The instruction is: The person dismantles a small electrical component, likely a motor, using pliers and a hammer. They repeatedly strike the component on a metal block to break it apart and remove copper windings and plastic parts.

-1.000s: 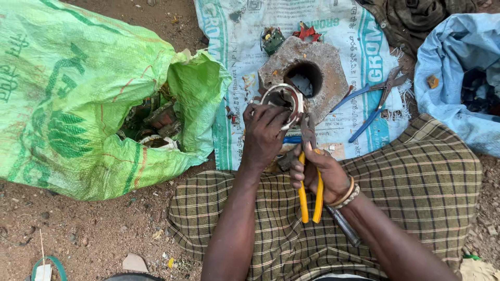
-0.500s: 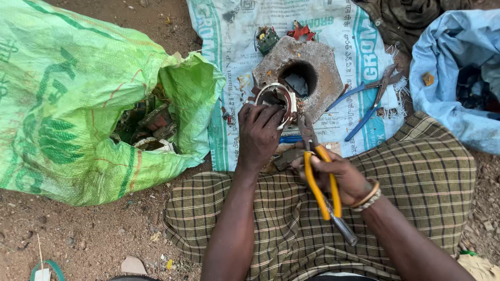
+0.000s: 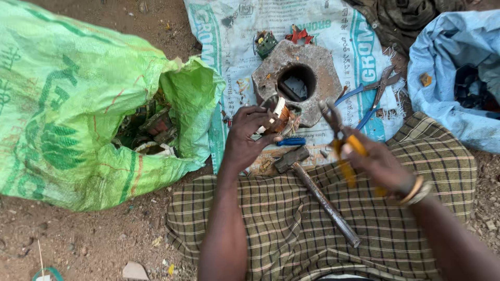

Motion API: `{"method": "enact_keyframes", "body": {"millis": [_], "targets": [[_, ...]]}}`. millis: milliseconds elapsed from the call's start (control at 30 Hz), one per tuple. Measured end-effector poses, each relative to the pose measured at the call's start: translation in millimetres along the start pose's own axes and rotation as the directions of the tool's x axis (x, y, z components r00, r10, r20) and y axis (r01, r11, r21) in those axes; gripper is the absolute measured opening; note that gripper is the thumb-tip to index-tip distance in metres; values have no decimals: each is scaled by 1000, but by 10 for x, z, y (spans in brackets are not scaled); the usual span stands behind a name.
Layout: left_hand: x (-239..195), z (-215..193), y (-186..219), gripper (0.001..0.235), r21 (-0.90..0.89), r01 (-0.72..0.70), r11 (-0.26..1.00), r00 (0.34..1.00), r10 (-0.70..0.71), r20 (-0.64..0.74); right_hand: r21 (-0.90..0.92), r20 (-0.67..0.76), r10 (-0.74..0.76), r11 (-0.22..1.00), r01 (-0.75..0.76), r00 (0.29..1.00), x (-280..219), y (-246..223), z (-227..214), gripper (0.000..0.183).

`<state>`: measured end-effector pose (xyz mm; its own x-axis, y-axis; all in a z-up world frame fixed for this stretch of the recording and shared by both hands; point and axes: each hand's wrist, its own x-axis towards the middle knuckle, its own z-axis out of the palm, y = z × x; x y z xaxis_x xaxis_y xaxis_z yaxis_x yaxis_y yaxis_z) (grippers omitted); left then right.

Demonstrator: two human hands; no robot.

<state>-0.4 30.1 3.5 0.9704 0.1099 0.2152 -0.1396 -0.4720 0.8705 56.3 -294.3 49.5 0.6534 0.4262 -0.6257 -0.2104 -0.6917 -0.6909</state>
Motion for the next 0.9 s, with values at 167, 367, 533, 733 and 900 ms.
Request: {"method": "enact_keyframes", "body": {"millis": [167, 367, 533, 733, 900], "targets": [[-117, -101, -99, 43, -332, 109, 937, 981, -48, 188, -591, 168, 79, 806, 36, 983, 126, -313, -558, 72], [-184, -166, -176, 34, -566, 92, 819, 941, 114, 319, -715, 436, 85, 638, 287, 896, 117, -1004, -644, 72], [-162, -206, -196, 51, -503, 220, 835, 862, 75, 502, -656, 645, 107, 586, 476, 757, 249, -1107, -669, 72], [-203, -135, -180, 59, -453, 347, 821, 785, 10, 620, -541, 762, 230, 739, 401, 605, 423, -943, -640, 66], [-180, -96, -153, 61, -564, 297, 770, 902, -32, 432, -441, 705, 230, 883, 162, 671, 305, -892, -551, 56]]}}
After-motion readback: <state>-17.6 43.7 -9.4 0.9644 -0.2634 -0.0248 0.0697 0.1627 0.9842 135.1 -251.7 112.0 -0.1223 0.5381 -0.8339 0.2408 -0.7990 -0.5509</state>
